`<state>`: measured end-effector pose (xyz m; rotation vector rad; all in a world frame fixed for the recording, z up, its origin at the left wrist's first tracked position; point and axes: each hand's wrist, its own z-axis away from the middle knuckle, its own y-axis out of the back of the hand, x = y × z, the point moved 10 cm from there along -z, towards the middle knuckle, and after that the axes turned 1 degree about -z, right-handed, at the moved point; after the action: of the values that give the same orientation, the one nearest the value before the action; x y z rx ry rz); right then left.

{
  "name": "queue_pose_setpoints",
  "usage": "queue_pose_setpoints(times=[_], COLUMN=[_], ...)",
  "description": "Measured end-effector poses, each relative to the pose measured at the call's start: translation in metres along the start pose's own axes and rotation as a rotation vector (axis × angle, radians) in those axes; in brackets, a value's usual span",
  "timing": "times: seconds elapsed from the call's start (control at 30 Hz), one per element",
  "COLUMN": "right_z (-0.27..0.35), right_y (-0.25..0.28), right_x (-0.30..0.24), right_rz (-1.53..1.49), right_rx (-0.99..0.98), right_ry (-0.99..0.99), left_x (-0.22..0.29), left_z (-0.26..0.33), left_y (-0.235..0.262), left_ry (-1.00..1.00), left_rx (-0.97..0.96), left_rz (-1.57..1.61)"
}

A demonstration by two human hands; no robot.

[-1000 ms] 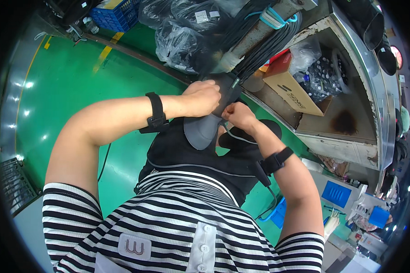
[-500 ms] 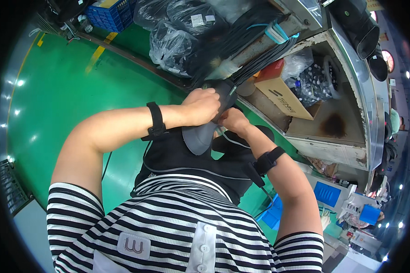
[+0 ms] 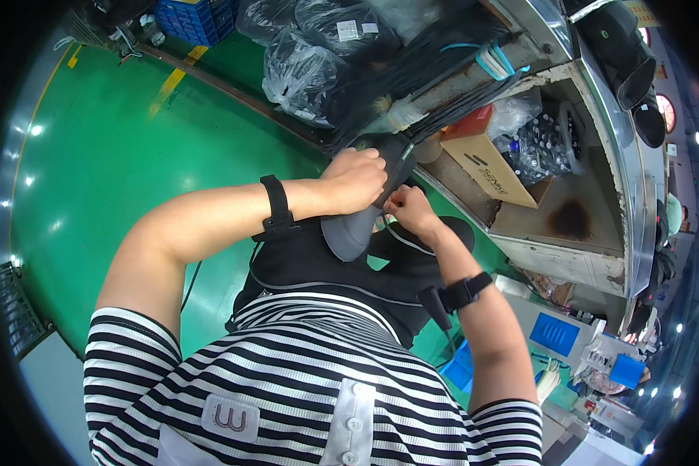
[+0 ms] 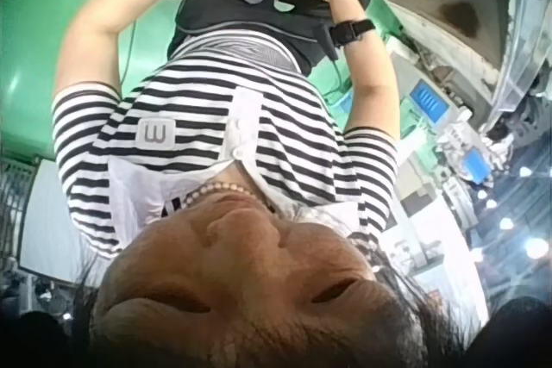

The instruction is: Lacing and threading shoelaces through the eyelets of black athletic shoes.

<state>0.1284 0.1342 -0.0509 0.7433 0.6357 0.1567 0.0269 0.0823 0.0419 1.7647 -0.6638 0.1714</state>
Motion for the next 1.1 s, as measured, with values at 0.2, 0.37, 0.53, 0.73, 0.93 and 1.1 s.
queue_pose_setpoints(times=[0.2, 0.37, 0.53, 0.73, 0.93, 1.1], right_z=[0.001, 0.026, 0.058, 0.063, 0.048, 0.038], right_y=[-0.01, 0.03, 0.047, 0.019, -0.006, -0.002], right_x=[0.009, -0.013, 0.009, -0.037, -0.017, -0.038], right_rz=[-0.174, -0.217, -1.554, -1.343, -1.218, -1.291], right_rx=[-0.067, 0.539, 0.661, 0.29, 0.155, 0.048], right_ry=[-0.146, 0.141, 0.153, 0.222, 0.035, 0.161], left_x=[-0.002, -0.004, -0.005, -0.015, -0.077, -0.095], left_z=[-0.002, 0.002, -0.001, -0.011, 0.064, 0.126], left_y=[-0.005, 0.003, 0.002, 0.009, 0.003, -0.028], left_ry=[0.02, 0.025, 0.056, 0.179, 0.531, 0.708], left_rx=[-0.026, 0.005, -0.039, -0.054, 0.086, -0.497], left_rz=[-0.023, -0.025, 0.009, 0.478, 0.807, 0.464])
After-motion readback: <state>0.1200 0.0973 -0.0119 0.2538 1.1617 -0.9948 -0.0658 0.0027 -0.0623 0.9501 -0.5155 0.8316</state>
